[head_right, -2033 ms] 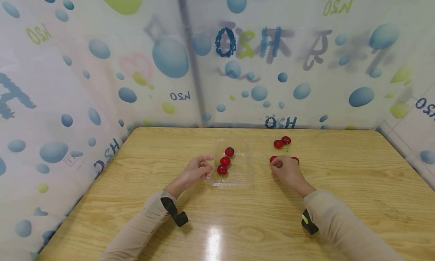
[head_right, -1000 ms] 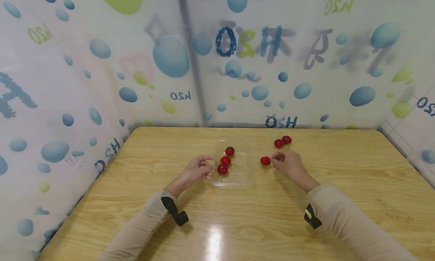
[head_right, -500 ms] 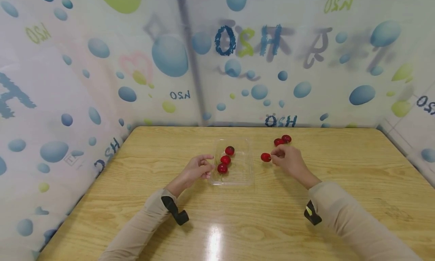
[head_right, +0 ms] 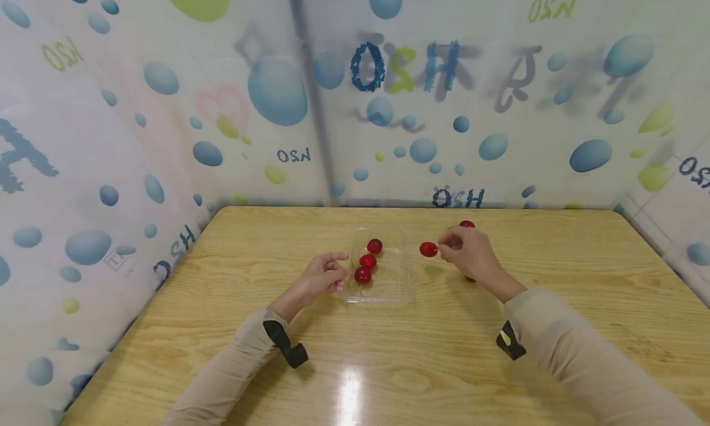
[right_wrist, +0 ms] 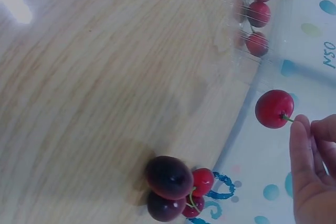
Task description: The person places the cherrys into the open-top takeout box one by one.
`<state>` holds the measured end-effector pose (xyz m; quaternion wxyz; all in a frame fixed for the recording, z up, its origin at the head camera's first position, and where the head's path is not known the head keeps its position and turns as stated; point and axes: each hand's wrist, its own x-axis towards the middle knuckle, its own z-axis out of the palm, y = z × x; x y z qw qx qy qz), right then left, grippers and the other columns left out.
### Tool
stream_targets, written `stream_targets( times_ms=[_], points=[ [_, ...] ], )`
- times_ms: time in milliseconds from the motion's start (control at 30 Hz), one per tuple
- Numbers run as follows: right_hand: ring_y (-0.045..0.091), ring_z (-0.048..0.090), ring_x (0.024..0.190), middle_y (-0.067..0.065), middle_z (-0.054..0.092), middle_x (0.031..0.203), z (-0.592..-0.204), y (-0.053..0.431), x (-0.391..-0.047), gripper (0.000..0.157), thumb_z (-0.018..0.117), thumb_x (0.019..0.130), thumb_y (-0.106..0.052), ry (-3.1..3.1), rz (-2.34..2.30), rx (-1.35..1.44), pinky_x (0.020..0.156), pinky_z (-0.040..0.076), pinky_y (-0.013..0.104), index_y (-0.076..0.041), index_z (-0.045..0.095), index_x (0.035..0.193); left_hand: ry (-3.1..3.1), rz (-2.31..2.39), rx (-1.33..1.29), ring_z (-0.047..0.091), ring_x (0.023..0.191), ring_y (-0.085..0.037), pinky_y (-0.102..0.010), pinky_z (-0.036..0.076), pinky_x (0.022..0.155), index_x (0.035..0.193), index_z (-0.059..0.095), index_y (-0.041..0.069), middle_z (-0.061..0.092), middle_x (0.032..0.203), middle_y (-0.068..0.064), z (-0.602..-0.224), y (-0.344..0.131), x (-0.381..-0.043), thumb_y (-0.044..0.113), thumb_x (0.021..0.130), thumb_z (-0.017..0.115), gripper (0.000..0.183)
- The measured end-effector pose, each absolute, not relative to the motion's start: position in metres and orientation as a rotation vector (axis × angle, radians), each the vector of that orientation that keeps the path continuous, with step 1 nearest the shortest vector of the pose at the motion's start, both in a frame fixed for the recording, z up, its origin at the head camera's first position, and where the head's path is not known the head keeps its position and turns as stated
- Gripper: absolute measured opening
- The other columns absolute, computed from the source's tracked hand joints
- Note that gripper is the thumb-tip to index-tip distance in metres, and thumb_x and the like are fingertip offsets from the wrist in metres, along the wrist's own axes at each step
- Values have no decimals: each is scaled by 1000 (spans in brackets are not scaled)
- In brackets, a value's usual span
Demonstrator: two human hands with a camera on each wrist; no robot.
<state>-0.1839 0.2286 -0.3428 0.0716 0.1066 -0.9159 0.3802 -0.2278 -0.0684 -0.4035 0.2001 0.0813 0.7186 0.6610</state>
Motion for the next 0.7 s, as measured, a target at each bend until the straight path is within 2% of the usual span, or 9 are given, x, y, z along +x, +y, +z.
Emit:
stream_targets(
  times_ms=[333,700],
  points=[
    [22,62,68,11,64,79,-326,218,-188,11,59,83,-5,-2764,1110,354,56,50,24,2,60,91,2022,1838,236,51,56,-10,-17,47,50,123,41,-6,47,75,-6,-403,-69,-227,0,83,56,43],
    [18,62,67,10,64,79,-315,202,-193,10,59,83,-5,-2775,1088,439,60,52,29,1,62,91,2025,1840,238,51,56,-10,-17,48,51,122,42,-6,48,77,-7,-403,-69,-227,0,84,55,41]
  ],
)
